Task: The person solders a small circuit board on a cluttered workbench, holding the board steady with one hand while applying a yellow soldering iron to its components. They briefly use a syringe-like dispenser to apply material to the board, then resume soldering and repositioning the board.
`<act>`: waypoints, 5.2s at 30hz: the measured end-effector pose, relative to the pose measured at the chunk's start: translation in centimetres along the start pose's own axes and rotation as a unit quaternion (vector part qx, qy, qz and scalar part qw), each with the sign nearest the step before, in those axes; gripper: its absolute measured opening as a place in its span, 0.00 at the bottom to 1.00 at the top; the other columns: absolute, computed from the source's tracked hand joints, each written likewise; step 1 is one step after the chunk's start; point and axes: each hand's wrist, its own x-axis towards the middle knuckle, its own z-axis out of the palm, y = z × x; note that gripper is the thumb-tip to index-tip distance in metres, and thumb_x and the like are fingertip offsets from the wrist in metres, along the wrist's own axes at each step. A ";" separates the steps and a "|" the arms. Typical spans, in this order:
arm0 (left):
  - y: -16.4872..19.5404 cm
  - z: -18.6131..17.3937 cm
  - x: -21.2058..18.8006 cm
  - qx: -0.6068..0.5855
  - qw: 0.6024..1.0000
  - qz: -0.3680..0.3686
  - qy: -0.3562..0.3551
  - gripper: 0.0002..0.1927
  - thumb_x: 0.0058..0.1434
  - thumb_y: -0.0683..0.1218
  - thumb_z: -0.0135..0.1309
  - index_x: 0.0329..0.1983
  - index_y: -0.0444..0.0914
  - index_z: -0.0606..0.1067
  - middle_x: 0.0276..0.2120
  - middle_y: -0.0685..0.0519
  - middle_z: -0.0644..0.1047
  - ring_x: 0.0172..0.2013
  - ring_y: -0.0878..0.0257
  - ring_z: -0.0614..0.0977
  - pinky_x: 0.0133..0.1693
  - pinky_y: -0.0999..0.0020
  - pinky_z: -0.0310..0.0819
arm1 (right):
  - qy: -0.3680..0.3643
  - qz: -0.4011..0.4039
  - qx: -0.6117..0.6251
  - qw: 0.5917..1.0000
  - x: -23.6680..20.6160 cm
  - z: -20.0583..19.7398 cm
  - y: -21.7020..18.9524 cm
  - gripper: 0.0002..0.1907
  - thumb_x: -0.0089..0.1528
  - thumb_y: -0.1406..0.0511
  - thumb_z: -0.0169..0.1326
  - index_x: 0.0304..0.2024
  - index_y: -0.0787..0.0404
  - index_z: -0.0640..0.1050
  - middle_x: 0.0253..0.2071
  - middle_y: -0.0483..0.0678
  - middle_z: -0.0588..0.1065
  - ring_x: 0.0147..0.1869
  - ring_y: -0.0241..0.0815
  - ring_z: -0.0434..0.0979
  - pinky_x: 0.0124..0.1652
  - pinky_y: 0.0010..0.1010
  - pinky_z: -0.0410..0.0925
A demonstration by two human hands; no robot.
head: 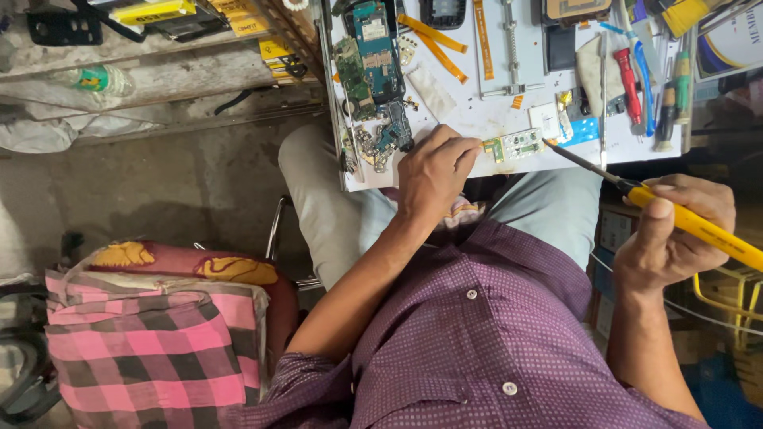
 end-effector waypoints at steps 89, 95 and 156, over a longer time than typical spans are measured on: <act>0.7 0.1 1.1 -0.007 0.999 -0.023 -0.035 0.05 0.60 0.45 0.62 0.39 0.42 0.82 0.34 0.56 0.78 0.36 0.58 0.82 0.38 0.64 0.76 | -0.076 0.005 -0.035 0.996 0.4 3.3 -1.1 0.11 0.74 0.63 0.61 0.47 0.67 0.76 0.44 0.54 0.77 0.49 0.43 0.79 0.49 0.26 0.70; 0.7 0.0 1.2 -0.006 0.999 -0.019 -0.037 0.05 0.61 0.45 0.62 0.39 0.42 0.83 0.34 0.55 0.78 0.35 0.58 0.82 0.38 0.63 0.76 | -0.083 0.004 -0.032 0.996 -0.1 3.3 -0.7 0.12 0.77 0.64 0.62 0.48 0.68 0.77 0.47 0.54 0.77 0.47 0.42 0.76 0.48 0.25 0.68; -1.0 3.2 0.9 -0.266 0.932 -0.199 -0.145 0.11 0.63 0.45 0.61 0.44 0.33 0.82 0.35 0.52 0.85 0.34 0.70 0.84 0.35 0.73 0.80 | -0.259 -0.056 -0.050 0.963 1.0 6.7 7.7 0.19 0.59 0.77 0.64 0.44 0.65 0.68 0.73 0.69 0.62 0.62 0.63 0.78 0.51 0.44 0.75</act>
